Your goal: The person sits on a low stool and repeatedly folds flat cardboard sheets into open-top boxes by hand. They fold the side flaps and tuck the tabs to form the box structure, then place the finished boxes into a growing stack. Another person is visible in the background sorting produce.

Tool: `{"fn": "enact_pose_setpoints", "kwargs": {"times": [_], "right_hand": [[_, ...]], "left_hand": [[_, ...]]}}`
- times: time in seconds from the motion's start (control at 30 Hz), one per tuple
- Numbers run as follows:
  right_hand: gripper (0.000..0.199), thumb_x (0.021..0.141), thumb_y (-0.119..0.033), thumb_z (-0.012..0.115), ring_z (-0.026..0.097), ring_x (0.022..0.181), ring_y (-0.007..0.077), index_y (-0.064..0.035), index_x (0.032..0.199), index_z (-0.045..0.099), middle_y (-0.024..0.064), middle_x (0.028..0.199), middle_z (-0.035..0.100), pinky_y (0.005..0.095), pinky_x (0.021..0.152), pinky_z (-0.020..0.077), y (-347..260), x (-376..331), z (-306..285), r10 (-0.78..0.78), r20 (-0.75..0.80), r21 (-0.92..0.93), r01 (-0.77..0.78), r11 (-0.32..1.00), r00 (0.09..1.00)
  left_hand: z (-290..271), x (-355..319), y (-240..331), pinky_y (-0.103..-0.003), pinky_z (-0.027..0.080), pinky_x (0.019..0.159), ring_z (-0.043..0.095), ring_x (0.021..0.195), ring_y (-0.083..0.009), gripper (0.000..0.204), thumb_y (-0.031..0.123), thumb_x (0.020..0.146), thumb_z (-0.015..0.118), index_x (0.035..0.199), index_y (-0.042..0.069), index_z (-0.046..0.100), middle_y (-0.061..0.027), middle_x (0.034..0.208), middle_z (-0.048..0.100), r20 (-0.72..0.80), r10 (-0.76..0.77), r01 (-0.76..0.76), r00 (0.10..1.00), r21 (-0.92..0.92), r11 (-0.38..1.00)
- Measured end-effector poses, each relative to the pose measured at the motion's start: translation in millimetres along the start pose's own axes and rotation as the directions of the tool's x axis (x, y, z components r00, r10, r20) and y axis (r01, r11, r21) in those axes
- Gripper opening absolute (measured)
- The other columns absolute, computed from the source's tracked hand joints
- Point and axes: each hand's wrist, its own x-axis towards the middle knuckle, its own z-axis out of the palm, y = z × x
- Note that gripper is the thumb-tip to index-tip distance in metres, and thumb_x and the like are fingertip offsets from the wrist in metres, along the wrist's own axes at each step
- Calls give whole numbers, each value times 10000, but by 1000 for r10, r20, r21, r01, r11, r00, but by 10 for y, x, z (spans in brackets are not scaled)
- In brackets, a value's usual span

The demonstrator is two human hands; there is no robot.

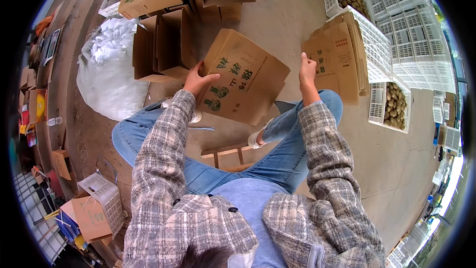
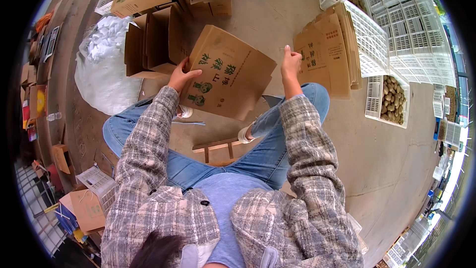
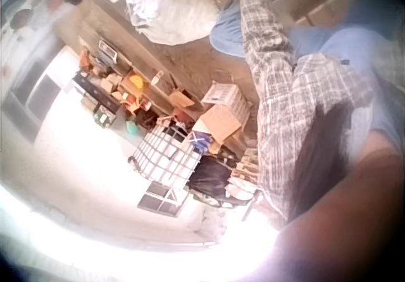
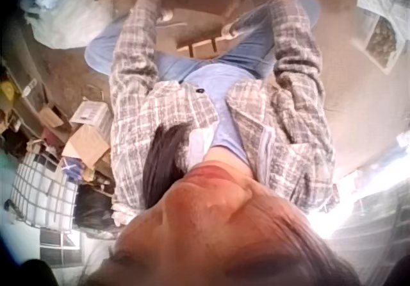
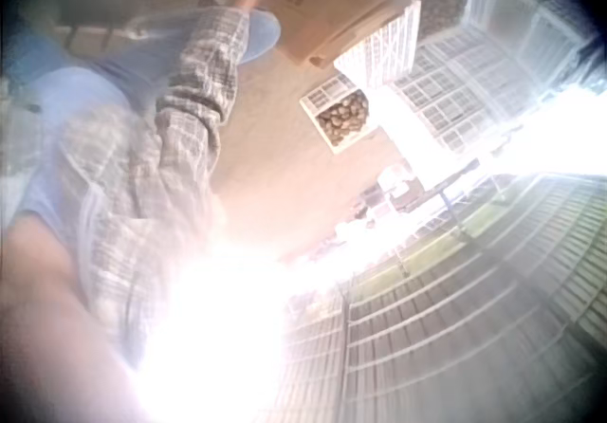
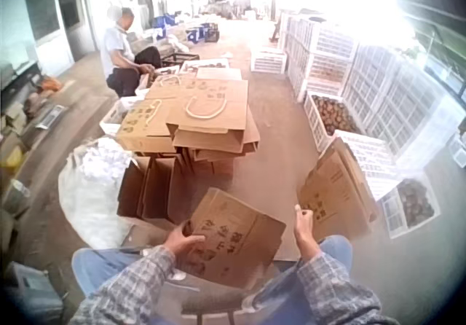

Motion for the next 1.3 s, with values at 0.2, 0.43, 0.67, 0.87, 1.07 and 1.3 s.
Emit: {"fn": "enact_pose_setpoints", "kwargs": {"times": [0.2, 0.43, 0.67, 0.87, 1.07, 1.3], "right_hand": [[630, 953, -440, 652, 627, 1027, 138, -3, 1378, 494, 82, 1207, 613, 312, 899, 507, -1042, -1135, -814, 108, 762, 72, -248, 966, 639], [405, 912, -128, 654, 671, 1026, 236, 4, 1255, 484, 191, 1089, 681, 345, 876, 525, -1212, -1406, -48, -481, 613, 244, 429, 870, 627], [320, 855, -64, 587, 664, 837, 512, 20, 1124, 434, 318, 880, 672, 578, 745, 543, -1204, -1594, 1837, -450, 540, -187, 622, 760, 712], [257, 967, -118, 451, 702, 843, 454, 15, 1187, 445, 271, 941, 704, 507, 713, 590, -1442, -1943, 3071, -346, 614, -249, 591, 767, 709], [480, 1005, -256, 509, 685, 969, 432, 59, 1344, 384, 321, 1040, 679, 510, 831, 550, -1535, -1746, 3067, -299, 827, -37, 577, 816, 476], [309, 903, -273, 664, 624, 1041, 388, -31, 1093, 634, 186, 1082, 666, 462, 906, 514, -1472, -732, 1260, -673, 602, 54, 819, 572, 430]], "left_hand": [[75, -235, -112, -454, 548, 932, 655, 1096, -298, 680, 493, 879, 685, 1371, 44, 552, -185, 1217, 670, 377, -293, 473, 879, -767, 434], [-91, -1, -255, -399, 490, 1016, 609, 1195, -296, 748, 439, 862, 732, 1424, 5, 497, -201, 1294, 637, 7, -200, 200, 980, 12, 980], [-681, -500, 856, -303, 526, 922, 657, 1027, -164, 363, 200, 943, 682, 1216, -25, 603, -104, 1105, 695, 25, 165, -153, 986, -258, 954], [-663, -547, 686, -286, 530, 897, 662, 983, -145, 278, 170, 961, 663, 1172, -8, 633, -77, 1065, 701, 21, 103, -92, 994, -294, 951], [-664, -468, 786, -285, 502, 933, 644, 1034, -148, 296, 178, 961, 669, 1198, 6, 626, -83, 1123, 687, -42, 114, -120, 993, -181, 976], [-743, -411, 488, -281, 488, 945, 618, 1043, -145, 318, 201, 965, 675, 1219, 14, 630, -69, 1140, 664, -53, 143, -148, 988, -103, 984]]}}
